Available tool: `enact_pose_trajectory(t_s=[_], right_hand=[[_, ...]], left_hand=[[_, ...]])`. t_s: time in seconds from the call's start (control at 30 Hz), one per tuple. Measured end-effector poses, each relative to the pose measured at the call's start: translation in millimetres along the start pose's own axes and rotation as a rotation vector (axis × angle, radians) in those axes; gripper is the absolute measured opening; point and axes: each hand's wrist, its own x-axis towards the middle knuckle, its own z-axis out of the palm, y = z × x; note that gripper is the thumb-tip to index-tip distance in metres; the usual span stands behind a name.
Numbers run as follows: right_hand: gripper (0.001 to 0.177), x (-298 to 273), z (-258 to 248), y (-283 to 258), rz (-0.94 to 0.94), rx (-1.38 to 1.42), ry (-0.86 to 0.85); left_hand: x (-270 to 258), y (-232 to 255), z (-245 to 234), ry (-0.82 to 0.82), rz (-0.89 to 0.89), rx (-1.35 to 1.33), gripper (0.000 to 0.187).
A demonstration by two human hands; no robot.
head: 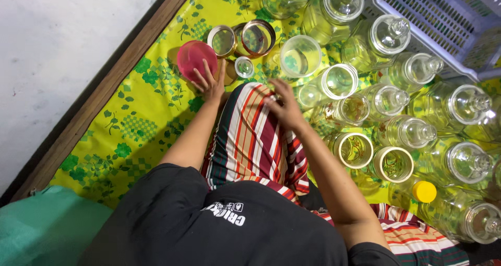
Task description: The person sits on a mat and repeatedly picks up glass jars and plastic containers, removes their lids, and places the jars and lids into separate piles. The person handles the items one at a time, separating the bodies from the lids and organizing them on the mat.
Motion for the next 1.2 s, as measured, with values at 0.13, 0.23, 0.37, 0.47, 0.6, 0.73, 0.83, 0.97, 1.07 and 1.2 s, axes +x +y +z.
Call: enact_pose_trajectory(t_s=[0.13,0.23,0.37,0.47,0.6,0.73,0.83,0.97,1.07,1.2], right_hand=[[0.044,-3.4,23.9,13.9,-0.312,-0.207,0.007],[0.042,1.5,23.7,26.6,-0.336,-0.246,0.054],[0.038,2.9,27.2,35.5,-0.339,-0.227,0.094],[0.036,3.4,26.3,35.7,-0.349,-0.205,0.122],[0.035,-1.2,25.0,30.5,-0.400,-0.187,0.165],[0.031,-17.6,17.5,31.1,-0.537,-0.307,0.277],[0.026,-37.5,-9.5,48.7,-0.642,-0.326,0.415],[0.026,-63.5,-79.0,86.7,-0.730,-0.320,0.908],[0.023,-61.8,-144.0,119.6,-0.337,-0.149,1.191],[0.067,-56.0,-214.3,179.7,-0.196,-0.340,1.242]], left_hand=[[16.8,4.9,-6.5,-0.301,-0.011,-0.041,0.097],[37.0,13.8,-31.8,-0.490,-0.086,-0.162,0.119],[55.7,10.2,-54.3,-0.435,-0.009,-0.177,0.129],[70.8,4.9,-63.1,-0.468,-0.003,-0.174,0.130],[80.5,12.5,-81.3,-0.632,-0.093,-0.132,0.143],[89.6,42.7,-113.0,-0.666,-0.070,-0.147,0.138],[92.9,74.1,-140.3,-0.540,0.057,-0.254,0.119],[74.9,153.8,-170.9,-0.112,0.451,-0.693,0.095],[30.0,233.9,-184.9,-0.179,0.698,-1.054,0.069],[-19.6,342.5,-173.4,-0.716,0.780,-1.263,0.067]])
